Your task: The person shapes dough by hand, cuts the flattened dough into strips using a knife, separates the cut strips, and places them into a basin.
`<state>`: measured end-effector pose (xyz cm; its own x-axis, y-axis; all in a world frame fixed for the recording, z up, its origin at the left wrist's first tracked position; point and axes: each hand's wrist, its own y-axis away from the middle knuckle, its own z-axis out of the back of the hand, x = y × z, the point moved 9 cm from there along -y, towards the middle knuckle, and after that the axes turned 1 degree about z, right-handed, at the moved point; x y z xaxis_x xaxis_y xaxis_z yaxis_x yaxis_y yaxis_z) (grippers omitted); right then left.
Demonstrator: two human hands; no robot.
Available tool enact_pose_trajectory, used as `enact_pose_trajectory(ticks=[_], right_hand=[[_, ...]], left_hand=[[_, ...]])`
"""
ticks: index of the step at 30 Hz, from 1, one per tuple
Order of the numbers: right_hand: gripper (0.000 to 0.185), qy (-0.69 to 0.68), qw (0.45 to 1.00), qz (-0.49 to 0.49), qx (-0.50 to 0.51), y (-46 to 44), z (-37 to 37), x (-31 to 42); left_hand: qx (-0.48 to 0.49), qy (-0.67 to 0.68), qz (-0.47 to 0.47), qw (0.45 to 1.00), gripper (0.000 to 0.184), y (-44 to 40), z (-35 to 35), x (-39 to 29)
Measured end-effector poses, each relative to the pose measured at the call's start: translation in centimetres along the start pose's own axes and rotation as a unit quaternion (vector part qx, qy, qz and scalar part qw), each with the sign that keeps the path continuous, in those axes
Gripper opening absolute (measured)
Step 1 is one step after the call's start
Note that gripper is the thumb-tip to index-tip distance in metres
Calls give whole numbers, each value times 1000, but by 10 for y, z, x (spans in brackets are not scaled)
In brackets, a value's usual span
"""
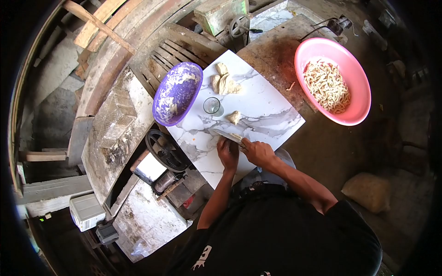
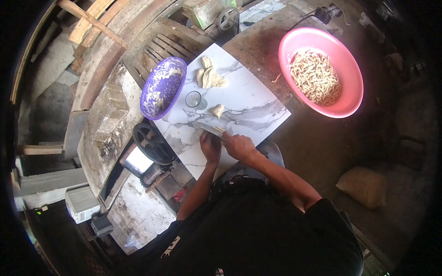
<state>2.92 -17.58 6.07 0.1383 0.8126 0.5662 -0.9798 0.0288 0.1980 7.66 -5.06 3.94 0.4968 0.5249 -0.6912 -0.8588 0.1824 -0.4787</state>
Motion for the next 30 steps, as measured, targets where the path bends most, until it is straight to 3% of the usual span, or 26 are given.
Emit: enact_pose_trajectory(ticks=[14,30], right_hand=[[28,-8,999,-39,24,32,15,-12],[29,-8,995,-92,49,99,53,-35]], left_hand=[[25,-6,2,1000,18,1,-2,1],[-11,15,13,1000,13,2,1,8]])
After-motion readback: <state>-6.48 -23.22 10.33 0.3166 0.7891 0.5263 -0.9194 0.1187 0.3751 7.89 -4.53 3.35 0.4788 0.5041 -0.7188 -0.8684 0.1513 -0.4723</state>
